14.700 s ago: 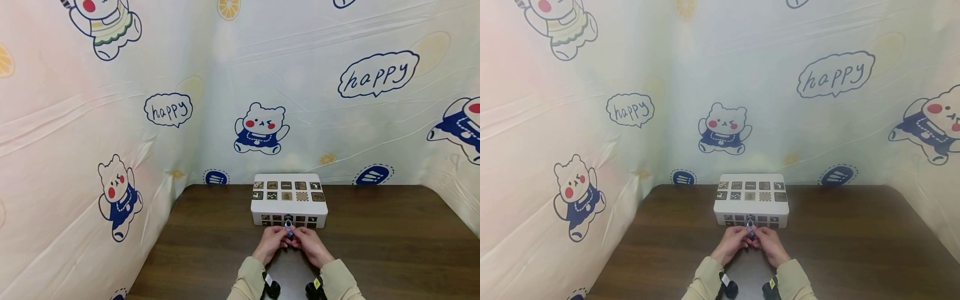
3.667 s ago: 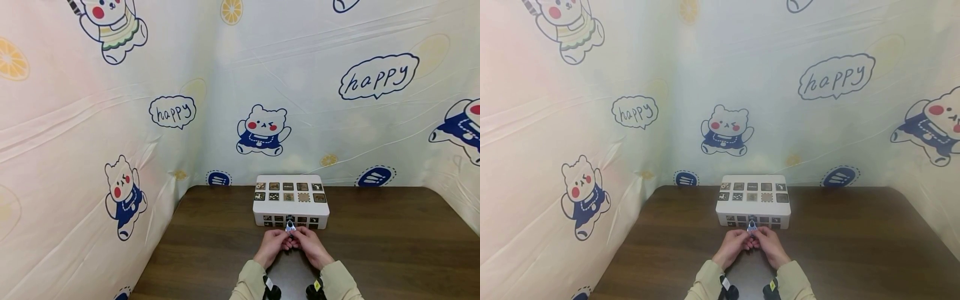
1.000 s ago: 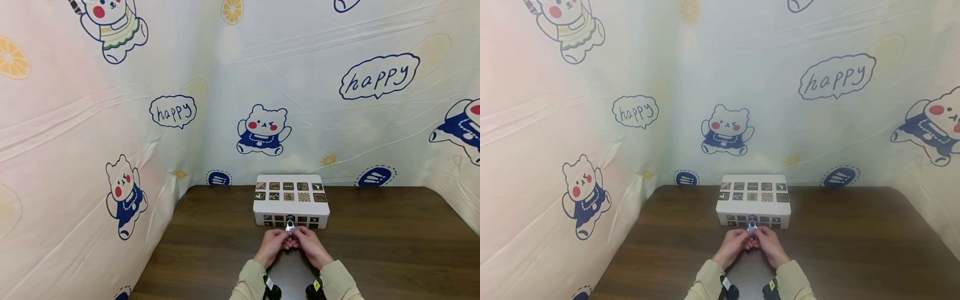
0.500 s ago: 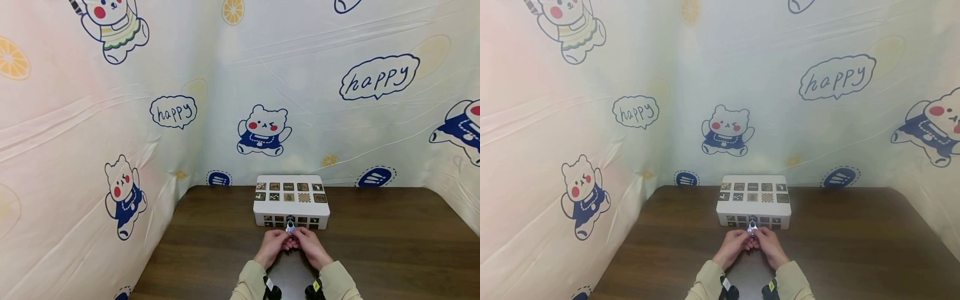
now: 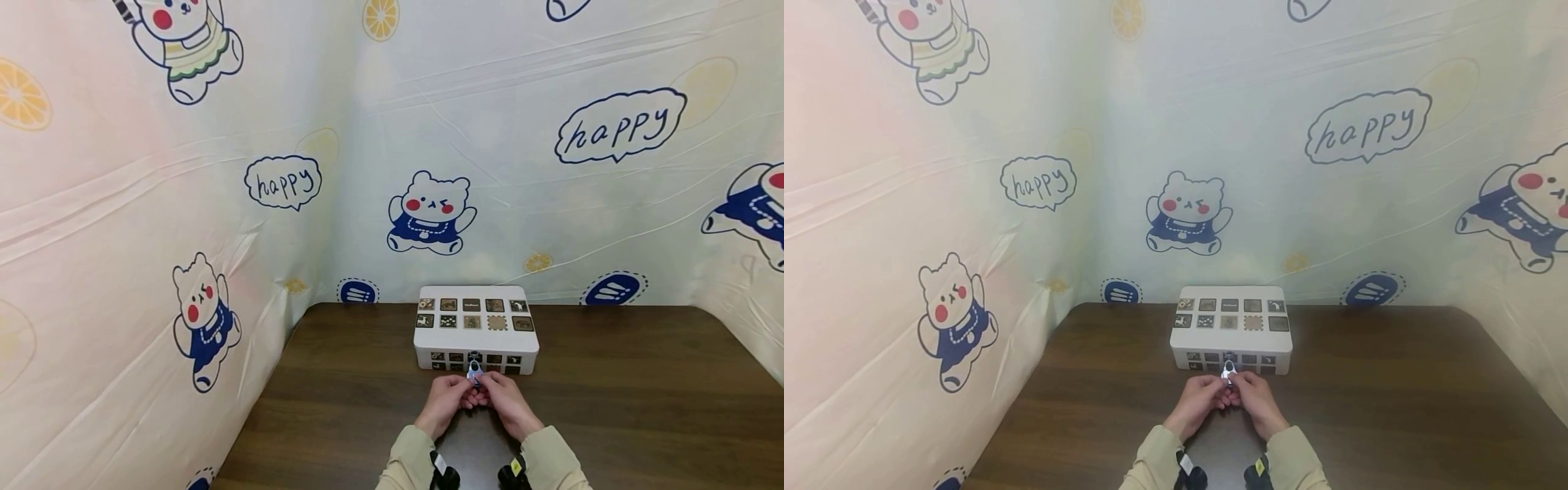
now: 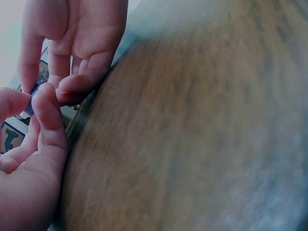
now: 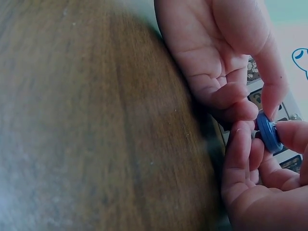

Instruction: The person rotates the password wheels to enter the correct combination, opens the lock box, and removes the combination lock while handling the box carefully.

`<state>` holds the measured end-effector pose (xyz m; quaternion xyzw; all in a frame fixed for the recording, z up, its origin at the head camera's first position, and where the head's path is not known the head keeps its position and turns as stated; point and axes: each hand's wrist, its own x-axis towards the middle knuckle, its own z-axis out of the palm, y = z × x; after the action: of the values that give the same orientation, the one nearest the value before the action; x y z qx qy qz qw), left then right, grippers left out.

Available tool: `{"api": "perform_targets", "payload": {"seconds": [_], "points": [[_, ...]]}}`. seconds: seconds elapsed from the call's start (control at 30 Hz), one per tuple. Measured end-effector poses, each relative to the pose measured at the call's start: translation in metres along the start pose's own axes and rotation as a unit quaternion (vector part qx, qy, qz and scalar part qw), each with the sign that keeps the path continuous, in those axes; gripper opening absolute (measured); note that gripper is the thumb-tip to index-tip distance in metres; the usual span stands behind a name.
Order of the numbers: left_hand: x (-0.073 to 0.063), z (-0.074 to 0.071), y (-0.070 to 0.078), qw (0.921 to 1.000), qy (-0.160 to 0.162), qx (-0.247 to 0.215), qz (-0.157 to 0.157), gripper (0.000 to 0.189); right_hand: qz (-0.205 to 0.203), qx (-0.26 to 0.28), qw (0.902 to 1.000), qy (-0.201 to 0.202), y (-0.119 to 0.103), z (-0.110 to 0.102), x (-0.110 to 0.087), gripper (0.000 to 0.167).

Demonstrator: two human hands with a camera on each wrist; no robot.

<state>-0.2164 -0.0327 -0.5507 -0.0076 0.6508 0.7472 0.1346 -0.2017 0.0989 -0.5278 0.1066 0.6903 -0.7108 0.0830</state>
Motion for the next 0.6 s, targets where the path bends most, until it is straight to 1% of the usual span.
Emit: {"api": "perform_targets", "payload": {"seconds": [0.17, 0.37, 0.5, 0.6], "points": [[0.0016, -0.0008, -0.0014, 1.0, -0.004, 0.007, 0.0, 0.018, 0.004, 0.012, 0.9999, -0.003, -0.0006, 0.0003, 0.001, 0.018], [0.0025, -0.001, -0.0032, 1.0, -0.005, 0.006, 0.004, 0.017, 0.022, 0.028, 0.9993, -0.009, -0.0002, -0.0008, 0.0026, 0.022], [0.0023, -0.0012, -0.0039, 1.0, -0.005, 0.004, 0.003, 0.017, 0.02, 0.032, 0.9992, -0.014, 0.0011, -0.0017, 0.0039, 0.025], [0.0027, -0.0012, -0.0043, 1.0, -0.004, 0.003, 0.003, 0.016, 0.018, 0.033, 0.9992, -0.014, 0.0014, -0.0016, 0.004, 0.023]]}}
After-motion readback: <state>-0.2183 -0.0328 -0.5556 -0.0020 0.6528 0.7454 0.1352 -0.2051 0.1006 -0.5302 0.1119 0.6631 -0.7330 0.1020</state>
